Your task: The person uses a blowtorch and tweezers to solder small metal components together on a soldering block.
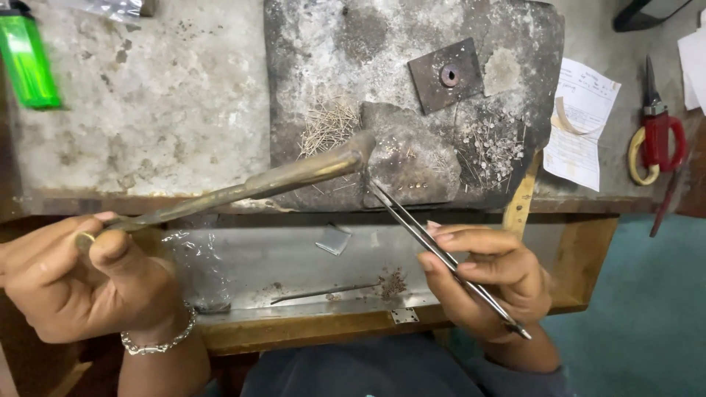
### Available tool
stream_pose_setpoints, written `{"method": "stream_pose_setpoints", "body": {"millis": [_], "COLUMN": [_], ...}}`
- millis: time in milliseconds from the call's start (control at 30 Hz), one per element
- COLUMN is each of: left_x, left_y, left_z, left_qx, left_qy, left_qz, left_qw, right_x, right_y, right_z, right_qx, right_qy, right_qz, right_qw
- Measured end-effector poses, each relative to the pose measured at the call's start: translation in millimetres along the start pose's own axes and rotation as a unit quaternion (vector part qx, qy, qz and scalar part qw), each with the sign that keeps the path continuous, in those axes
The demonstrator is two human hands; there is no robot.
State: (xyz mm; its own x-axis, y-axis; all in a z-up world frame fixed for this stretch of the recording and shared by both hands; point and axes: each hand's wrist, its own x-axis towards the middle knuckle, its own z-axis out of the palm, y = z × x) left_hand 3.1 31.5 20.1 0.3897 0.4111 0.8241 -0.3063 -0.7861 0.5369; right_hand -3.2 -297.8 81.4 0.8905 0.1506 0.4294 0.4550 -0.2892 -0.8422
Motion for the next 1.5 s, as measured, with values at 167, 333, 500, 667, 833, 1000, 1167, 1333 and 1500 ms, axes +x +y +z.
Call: {"method": "stream_pose_setpoints", "body": {"millis": [167,333,500,667,833,1000,1167,1333,1500], "left_x": [5,6,7,7,7,7,8,8,8], "left_y": [-6,-5,-7,-3,-3,-1,0,1,3], "left_z": [-7,-11,-13,-13,-12,-13,-14,-13,-12], "left_qx": [0.019,0.033,0.036,0.047,0.053,0.054,0.061,0.052,0.051], "left_qy": [0.003,0.009,0.008,0.008,0.01,0.006,-0.001,-0.007,0.0], "left_qz": [0.024,-0.006,0.014,-0.006,-0.005,-0.007,-0.007,-0.011,-0.016], "left_qw": [1.0,0.999,0.999,0.999,0.999,0.999,0.998,0.999,0.999], "right_x": [19,29,32,37,41,41,39,39,41], "right_y": [-19,-25,-22,-23,-20,-20,-21,-22,-25], "right_z": [19,36,49,60,65,67,67,70,68], "right_qx": [-0.101,-0.131,-0.134,-0.124,-0.121,-0.118,-0.109,-0.109,-0.134], "right_qy": [-0.024,-0.009,-0.007,-0.004,0.001,0.012,0.014,0.022,0.031], "right_qz": [-0.015,-0.047,-0.072,-0.085,-0.093,-0.09,-0.085,-0.091,-0.078], "right_qw": [0.994,0.99,0.988,0.989,0.988,0.989,0.99,0.99,0.987]}}
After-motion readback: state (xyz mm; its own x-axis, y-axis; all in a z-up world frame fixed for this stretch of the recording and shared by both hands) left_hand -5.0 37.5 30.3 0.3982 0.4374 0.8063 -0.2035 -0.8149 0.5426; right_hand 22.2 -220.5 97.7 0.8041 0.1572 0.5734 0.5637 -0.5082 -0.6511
